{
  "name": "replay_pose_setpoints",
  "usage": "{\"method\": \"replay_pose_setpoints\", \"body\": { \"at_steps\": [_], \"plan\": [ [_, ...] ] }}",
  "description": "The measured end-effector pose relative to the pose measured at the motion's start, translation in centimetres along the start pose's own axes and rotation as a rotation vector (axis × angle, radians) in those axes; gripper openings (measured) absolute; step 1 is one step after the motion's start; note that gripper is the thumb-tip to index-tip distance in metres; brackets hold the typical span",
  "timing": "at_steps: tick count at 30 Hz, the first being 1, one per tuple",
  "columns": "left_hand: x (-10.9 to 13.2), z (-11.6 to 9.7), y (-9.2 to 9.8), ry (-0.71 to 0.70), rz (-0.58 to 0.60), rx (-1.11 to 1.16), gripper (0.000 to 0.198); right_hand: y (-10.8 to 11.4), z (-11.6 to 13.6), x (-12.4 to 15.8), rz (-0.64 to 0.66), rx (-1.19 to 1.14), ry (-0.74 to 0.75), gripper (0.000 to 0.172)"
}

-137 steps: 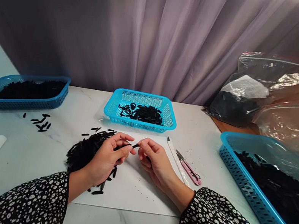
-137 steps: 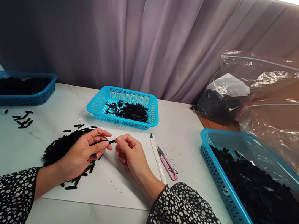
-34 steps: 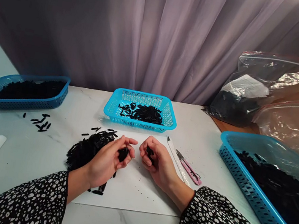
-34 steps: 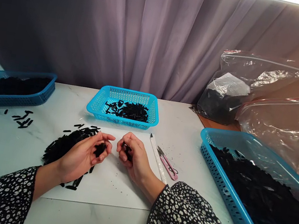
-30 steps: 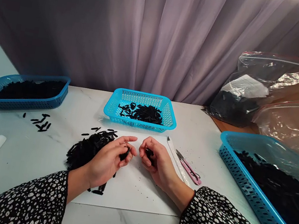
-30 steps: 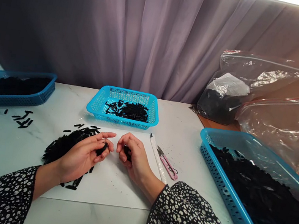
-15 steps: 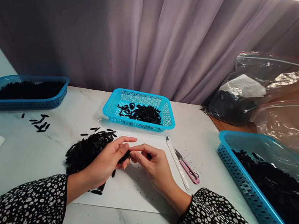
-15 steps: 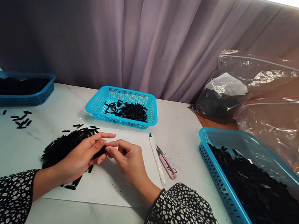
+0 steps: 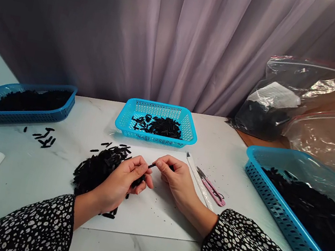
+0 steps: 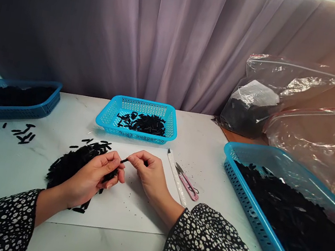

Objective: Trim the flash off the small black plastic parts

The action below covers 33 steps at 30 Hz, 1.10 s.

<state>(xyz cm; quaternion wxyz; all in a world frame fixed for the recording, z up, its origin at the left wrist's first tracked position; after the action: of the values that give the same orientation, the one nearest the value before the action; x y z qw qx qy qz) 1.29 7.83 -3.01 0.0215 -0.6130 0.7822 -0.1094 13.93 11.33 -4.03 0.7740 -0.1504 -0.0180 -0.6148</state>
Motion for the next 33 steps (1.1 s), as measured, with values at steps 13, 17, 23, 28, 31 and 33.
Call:
{"method": "replay_pose_setpoints", "body": {
  "at_steps": [13, 17, 23, 28, 31, 33],
  "plan": [
    [-0.06, -0.6, -0.01, -0.051, -0.004, -0.024, 0.037, -0.13, -0.2, -0.1, 0.044, -0.001, -0.002, 0.038],
    [-0.11, -0.42, 0.02, -0.036, -0.012, -0.026, 0.037, -0.26, 0.04, 0.03, 0.057, -0.012, 0.007, 0.039],
    [-0.21, -0.67, 0.25, -0.098, -0.029, -0.124, 0.033, -0.49, 0.42, 0.42, 0.042, 0.07, 0.064, 0.034],
    [-0.23, -0.46, 0.54, -0.058, -0.065, -0.023, 0.028, -0.43, -0.21, 0.09, 0.075, -0.053, 0.001, 0.033],
    [-0.22, -0.58, 0.5, -0.049, -0.079, 0.088, 0.019, -0.33, -0.3, -0.05, 0.087, -0.1, -0.015, 0.035],
    [-0.21, -0.66, 0.55, -0.055, -0.102, 0.108, 0.024, -0.34, -0.28, -0.06, 0.097, -0.109, -0.017, 0.034]
  ]
}}
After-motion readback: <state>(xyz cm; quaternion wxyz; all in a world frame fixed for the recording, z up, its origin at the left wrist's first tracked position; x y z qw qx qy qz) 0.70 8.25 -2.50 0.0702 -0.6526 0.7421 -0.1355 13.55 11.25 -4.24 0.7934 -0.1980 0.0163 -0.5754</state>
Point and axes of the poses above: each hand's wrist, its own x-axis away from the middle knuckle, its own y-axis out of the back of the hand, z = x × y, the point moved 7 cm from there along -x, towards the middle knuckle, and after that the axes turned 11 degrees about -y, right-handed, at the moved point
